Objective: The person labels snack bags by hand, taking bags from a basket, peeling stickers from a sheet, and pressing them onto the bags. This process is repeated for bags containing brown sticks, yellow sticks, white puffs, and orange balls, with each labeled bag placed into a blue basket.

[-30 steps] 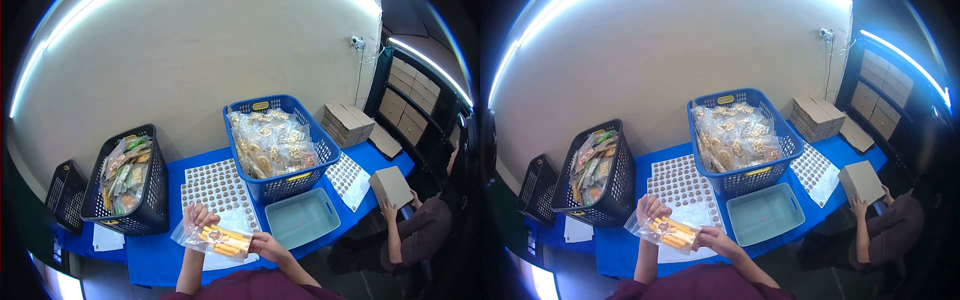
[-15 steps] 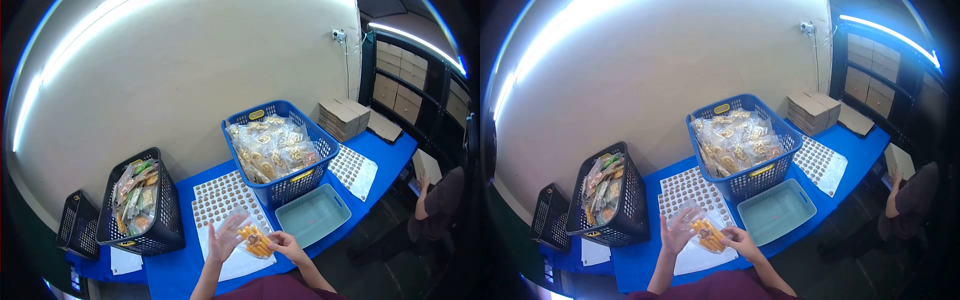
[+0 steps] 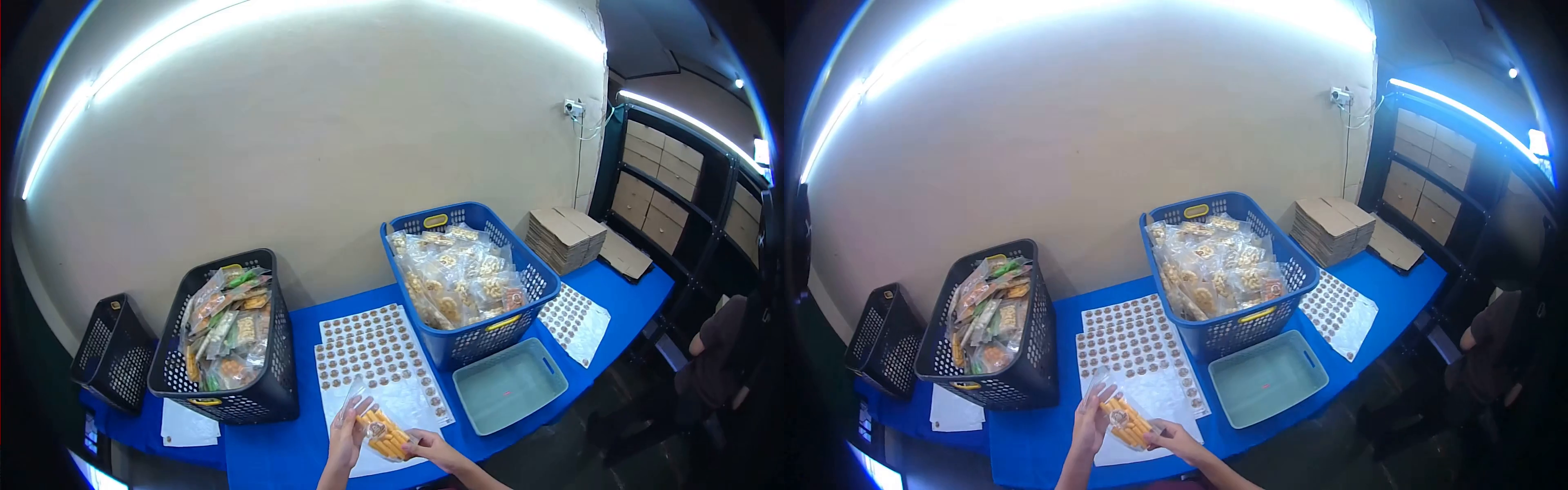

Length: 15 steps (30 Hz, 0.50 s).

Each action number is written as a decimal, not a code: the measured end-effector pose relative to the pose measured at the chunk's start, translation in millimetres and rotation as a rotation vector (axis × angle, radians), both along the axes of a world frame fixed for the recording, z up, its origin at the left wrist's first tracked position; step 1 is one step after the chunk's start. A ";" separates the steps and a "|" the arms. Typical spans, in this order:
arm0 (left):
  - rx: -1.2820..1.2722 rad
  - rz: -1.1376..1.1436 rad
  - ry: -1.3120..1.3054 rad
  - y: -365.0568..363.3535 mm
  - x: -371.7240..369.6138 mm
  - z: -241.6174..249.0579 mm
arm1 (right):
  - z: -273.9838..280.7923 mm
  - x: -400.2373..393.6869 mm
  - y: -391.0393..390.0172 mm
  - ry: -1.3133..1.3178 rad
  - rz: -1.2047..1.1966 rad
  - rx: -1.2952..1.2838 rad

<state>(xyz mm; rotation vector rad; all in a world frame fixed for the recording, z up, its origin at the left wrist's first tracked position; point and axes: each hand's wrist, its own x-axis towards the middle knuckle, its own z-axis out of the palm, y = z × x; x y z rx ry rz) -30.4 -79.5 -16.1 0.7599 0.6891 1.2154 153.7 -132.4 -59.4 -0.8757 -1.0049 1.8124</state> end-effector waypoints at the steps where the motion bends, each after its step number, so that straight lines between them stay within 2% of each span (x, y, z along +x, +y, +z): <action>1: -0.031 0.014 0.004 -5.6 -11.0 -1.8 | -0.3 -6.4 2.1 -0.032 0.020 0.006; 3: -0.095 0.025 0.004 -14.9 -32.0 -13.4 | 5.1 -12.1 6.7 -0.095 0.025 -0.021; 6: -0.102 0.079 -0.080 -28.9 -55.4 -18.5 | 26.1 15.6 38.3 -0.405 -0.150 0.267; 7: -0.134 0.122 -0.095 -33.2 -61.7 -18.2 | 42.6 28.3 53.0 -0.307 -0.304 0.393; 8: -0.157 0.152 -0.100 -35.9 -68.3 -22.8 | 65.2 43.6 64.9 -0.206 -0.457 0.347; 9: -0.179 0.179 -0.103 -39.2 -75.1 -28.7 | 102.3 56.1 71.2 -0.223 -0.559 0.496; 10: -0.201 0.207 -0.103 -41.8 -79.1 -32.7 | 112.0 75.6 80.6 -0.276 -0.712 0.530; 11: -0.226 0.275 -0.068 -44.5 -79.2 -32.3 | 136.0 73.7 83.7 -0.199 -1.005 0.607; 12: -0.231 0.293 -0.052 -45.6 -80.6 -36.5 | 141.8 91.6 91.6 -0.158 -1.099 0.734; 13: -0.236 0.312 -0.036 -47.3 -81.6 -43.3 | 147.4 103.6 98.2 -0.204 -1.298 0.840; 15: -0.253 0.329 -0.027 -49.3 -81.2 -48.3 | 146.3 130.0 112.0 -0.322 -1.521 1.039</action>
